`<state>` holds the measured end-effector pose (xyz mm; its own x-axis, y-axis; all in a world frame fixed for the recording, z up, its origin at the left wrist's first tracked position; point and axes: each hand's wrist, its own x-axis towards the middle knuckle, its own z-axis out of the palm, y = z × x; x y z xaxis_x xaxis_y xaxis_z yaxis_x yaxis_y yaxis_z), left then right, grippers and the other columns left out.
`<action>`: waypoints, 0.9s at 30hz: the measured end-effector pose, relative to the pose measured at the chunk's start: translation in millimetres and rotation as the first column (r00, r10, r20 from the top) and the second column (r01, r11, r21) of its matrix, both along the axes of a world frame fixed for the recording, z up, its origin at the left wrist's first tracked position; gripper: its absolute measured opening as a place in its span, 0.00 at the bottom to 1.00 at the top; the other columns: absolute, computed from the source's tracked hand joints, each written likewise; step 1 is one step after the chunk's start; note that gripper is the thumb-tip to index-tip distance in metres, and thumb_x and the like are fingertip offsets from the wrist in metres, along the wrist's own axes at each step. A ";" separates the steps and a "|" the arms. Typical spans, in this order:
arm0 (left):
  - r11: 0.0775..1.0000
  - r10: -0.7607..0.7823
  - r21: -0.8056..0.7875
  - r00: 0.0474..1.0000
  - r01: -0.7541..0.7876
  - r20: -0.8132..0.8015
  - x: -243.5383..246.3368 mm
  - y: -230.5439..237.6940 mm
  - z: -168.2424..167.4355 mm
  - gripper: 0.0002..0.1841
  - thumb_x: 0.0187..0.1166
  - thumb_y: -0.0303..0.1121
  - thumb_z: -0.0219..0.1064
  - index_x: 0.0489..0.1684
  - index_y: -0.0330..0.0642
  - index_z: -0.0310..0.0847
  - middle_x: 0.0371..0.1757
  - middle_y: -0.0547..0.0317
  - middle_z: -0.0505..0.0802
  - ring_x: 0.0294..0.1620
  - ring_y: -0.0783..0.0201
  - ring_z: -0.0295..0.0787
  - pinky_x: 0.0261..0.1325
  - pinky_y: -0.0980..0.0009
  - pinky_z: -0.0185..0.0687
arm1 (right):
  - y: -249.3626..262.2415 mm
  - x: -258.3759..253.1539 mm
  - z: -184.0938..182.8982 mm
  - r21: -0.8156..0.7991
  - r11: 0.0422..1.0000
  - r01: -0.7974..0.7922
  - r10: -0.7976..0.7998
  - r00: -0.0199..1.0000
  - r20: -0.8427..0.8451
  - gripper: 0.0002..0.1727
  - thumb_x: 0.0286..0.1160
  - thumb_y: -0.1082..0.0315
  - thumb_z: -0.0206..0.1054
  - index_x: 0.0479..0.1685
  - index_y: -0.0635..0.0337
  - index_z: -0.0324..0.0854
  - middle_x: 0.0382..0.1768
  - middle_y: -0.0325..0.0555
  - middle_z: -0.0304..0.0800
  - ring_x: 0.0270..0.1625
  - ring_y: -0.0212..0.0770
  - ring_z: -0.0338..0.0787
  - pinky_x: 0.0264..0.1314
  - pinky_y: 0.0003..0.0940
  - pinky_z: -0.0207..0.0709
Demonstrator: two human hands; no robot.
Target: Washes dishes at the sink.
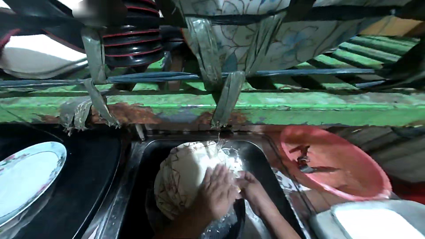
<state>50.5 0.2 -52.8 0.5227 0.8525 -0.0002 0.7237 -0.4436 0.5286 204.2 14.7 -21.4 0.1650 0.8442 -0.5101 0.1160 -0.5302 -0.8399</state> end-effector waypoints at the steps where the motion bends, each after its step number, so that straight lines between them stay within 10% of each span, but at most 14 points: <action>1: 0.995 -0.022 0.095 1.000 0.022 0.002 -3.1 -15.4 -2.2 0.34 0.89 0.55 0.50 0.88 0.42 0.66 0.91 0.48 0.68 0.95 0.50 0.52 0.93 0.37 0.35 | 1.9 5.2 4.0 0.005 1.000 0.014 -0.014 1.000 0.013 0.17 0.83 0.76 0.61 0.68 0.69 0.72 0.44 0.55 0.85 0.34 0.41 0.86 0.33 0.37 0.82; 4: 0.970 0.016 0.242 1.000 -0.019 0.015 -21.4 -41.4 9.5 0.30 0.79 0.45 0.69 0.81 0.44 0.75 0.85 0.45 0.76 0.88 0.45 0.67 0.82 0.29 0.60 | 2.2 1.1 31.3 -0.014 0.997 -0.072 0.072 0.997 0.031 0.14 0.84 0.74 0.62 0.64 0.67 0.72 0.37 0.52 0.84 0.24 0.38 0.84 0.25 0.34 0.82; 10: 0.907 0.308 0.327 0.947 -0.264 -0.089 -63.6 -46.9 90.3 0.19 0.83 0.31 0.60 0.69 0.47 0.87 0.68 0.54 0.92 0.67 0.52 0.91 0.64 0.51 0.88 | 11.3 -21.1 47.9 0.106 0.988 -0.116 0.138 0.961 -0.239 0.26 0.98 0.54 0.37 0.49 0.62 0.78 0.16 0.36 0.76 0.14 0.30 0.75 0.17 0.23 0.71; 13: 0.887 0.446 0.074 0.888 -0.455 0.106 -83.3 -49.7 139.2 0.18 0.90 0.37 0.56 0.69 0.42 0.87 0.61 0.47 0.94 0.62 0.50 0.92 0.67 0.49 0.84 | 22.9 -18.9 24.6 -0.001 0.970 -0.242 0.235 0.940 -0.247 0.22 0.98 0.55 0.41 0.59 0.60 0.78 0.19 0.34 0.75 0.14 0.28 0.71 0.16 0.22 0.67; 16: 0.726 0.659 -0.166 0.604 -0.668 0.449 -107.1 -54.7 169.9 0.17 0.87 0.34 0.61 0.66 0.34 0.85 0.57 0.46 0.93 0.57 0.59 0.91 0.64 0.58 0.83 | 30.5 -23.1 26.2 -0.022 0.968 -0.250 0.243 0.956 -0.165 0.16 0.96 0.63 0.49 0.68 0.62 0.75 0.24 0.35 0.78 0.16 0.27 0.71 0.18 0.22 0.66; 18: 0.657 0.681 -0.318 0.358 -0.684 0.638 -128.4 -49.4 165.2 0.13 0.87 0.31 0.59 0.61 0.36 0.84 0.45 0.59 0.93 0.43 0.72 0.91 0.49 0.71 0.89 | 35.7 -33.5 43.1 0.032 0.993 -0.118 0.122 0.955 -0.271 0.16 0.94 0.71 0.48 0.70 0.67 0.72 0.33 0.41 0.83 0.25 0.31 0.81 0.27 0.26 0.77; 21: 0.543 0.776 -0.605 0.075 -0.582 0.626 -135.8 -31.6 138.9 0.12 0.89 0.30 0.59 0.60 0.36 0.82 0.40 0.53 0.93 0.37 0.65 0.91 0.41 0.66 0.89 | 51.0 -57.3 66.2 0.047 0.968 0.245 -0.174 0.801 -0.572 0.13 0.91 0.76 0.48 0.66 0.70 0.70 0.41 0.54 0.86 0.35 0.42 0.92 0.39 0.36 0.91; 24: 0.470 0.855 -0.756 0.021 -0.455 0.519 -109.7 -15.5 86.9 0.17 0.87 0.33 0.62 0.69 0.34 0.79 0.56 0.45 0.91 0.54 0.56 0.90 0.57 0.56 0.87 | 64.1 -78.3 82.6 -0.044 0.960 0.276 -0.217 0.640 -0.737 0.10 0.91 0.73 0.46 0.60 0.65 0.69 0.41 0.53 0.86 0.38 0.44 0.92 0.44 0.38 0.90; 27: 0.458 0.880 -0.818 0.052 -0.348 0.472 -63.7 1.8 56.3 0.19 0.87 0.37 0.63 0.70 0.34 0.78 0.62 0.44 0.89 0.62 0.54 0.87 0.64 0.53 0.84 | 67.3 -77.3 88.0 0.009 0.999 -0.045 0.038 0.719 -0.694 0.14 0.90 0.74 0.51 0.62 0.71 0.77 0.46 0.56 0.93 0.43 0.43 0.95 0.50 0.35 0.90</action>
